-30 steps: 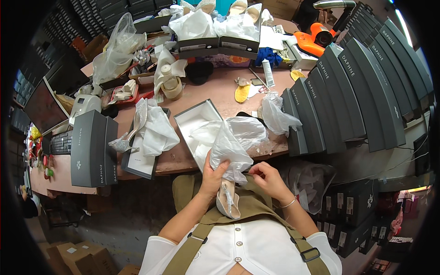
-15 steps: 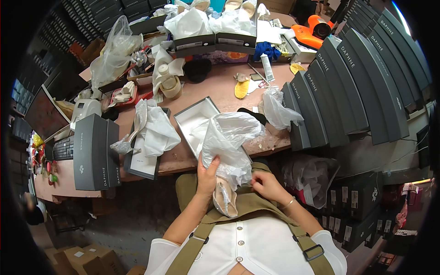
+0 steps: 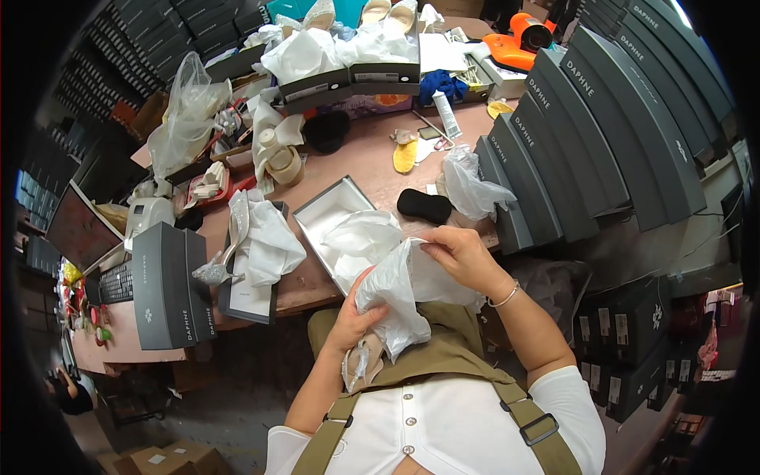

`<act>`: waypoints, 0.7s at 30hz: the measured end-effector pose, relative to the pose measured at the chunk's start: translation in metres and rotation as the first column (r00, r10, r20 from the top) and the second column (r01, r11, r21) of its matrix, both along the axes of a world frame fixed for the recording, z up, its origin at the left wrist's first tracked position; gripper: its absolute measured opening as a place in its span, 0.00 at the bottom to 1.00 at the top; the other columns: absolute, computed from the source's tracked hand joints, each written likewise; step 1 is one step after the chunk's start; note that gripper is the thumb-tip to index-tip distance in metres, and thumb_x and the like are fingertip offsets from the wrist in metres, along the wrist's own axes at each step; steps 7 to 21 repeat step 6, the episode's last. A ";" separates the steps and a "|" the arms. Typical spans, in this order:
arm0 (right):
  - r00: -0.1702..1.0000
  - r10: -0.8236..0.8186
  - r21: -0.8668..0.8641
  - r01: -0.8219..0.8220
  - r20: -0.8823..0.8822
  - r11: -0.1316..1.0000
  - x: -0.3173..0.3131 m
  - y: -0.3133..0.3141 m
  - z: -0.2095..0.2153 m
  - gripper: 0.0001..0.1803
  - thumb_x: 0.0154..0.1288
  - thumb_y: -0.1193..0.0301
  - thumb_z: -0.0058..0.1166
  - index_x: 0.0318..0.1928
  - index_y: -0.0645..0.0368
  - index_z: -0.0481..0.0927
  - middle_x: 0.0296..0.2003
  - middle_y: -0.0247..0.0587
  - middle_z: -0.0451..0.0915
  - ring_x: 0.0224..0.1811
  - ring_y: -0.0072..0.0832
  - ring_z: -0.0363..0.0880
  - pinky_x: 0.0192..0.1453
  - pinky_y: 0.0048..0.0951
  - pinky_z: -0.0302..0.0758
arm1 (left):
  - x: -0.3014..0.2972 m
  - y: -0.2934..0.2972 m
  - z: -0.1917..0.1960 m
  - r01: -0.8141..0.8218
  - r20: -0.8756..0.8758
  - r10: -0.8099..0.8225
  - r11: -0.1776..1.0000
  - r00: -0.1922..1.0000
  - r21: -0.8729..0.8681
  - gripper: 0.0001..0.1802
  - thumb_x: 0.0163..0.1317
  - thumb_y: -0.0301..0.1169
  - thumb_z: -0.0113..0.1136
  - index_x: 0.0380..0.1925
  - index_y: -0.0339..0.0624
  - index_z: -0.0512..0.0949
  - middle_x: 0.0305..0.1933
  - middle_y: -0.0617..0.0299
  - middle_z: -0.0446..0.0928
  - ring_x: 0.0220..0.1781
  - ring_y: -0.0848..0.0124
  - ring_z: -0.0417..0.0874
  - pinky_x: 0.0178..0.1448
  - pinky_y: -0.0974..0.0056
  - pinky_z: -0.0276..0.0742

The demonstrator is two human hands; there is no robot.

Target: The recorder is inspecting high-heeled shoes, cleaning them with a brush, and packing them into tissue paper and shoe boxes.

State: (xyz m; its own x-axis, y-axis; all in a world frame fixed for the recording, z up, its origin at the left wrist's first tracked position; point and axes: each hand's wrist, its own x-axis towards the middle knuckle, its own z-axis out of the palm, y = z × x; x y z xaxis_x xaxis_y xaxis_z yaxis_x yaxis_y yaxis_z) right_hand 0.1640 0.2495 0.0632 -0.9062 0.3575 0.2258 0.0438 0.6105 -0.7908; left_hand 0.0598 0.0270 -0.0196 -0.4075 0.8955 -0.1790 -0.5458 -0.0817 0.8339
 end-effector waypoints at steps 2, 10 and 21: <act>0.999 -0.040 -0.035 0.041 0.033 0.999 0.001 -0.003 -0.005 0.08 0.61 0.74 0.56 0.40 0.64 0.80 0.34 0.52 0.81 0.37 0.46 0.81 0.41 0.36 0.76 | 0.000 0.002 0.003 -0.021 -0.005 0.021 1.000 1.000 -0.006 0.45 0.55 0.27 0.68 0.70 0.44 0.55 0.63 0.63 0.66 0.65 0.71 0.66 0.69 0.64 0.59; 0.992 -0.022 -0.018 0.025 0.124 1.000 0.009 -0.001 -0.014 0.11 0.60 0.73 0.57 0.43 0.62 0.80 0.35 0.53 0.81 0.40 0.47 0.81 0.44 0.36 0.76 | -0.004 0.000 0.002 -0.094 -0.003 0.094 0.995 0.996 -0.042 0.48 0.54 0.27 0.69 0.72 0.52 0.51 0.63 0.63 0.66 0.65 0.72 0.65 0.69 0.64 0.58; 0.992 -0.022 -0.018 0.025 0.124 1.000 0.009 -0.001 -0.014 0.11 0.60 0.73 0.57 0.43 0.62 0.80 0.35 0.53 0.81 0.40 0.47 0.81 0.44 0.36 0.76 | -0.004 0.000 0.002 -0.094 -0.003 0.094 0.995 0.996 -0.042 0.48 0.54 0.27 0.69 0.72 0.52 0.51 0.63 0.63 0.66 0.65 0.72 0.65 0.69 0.64 0.58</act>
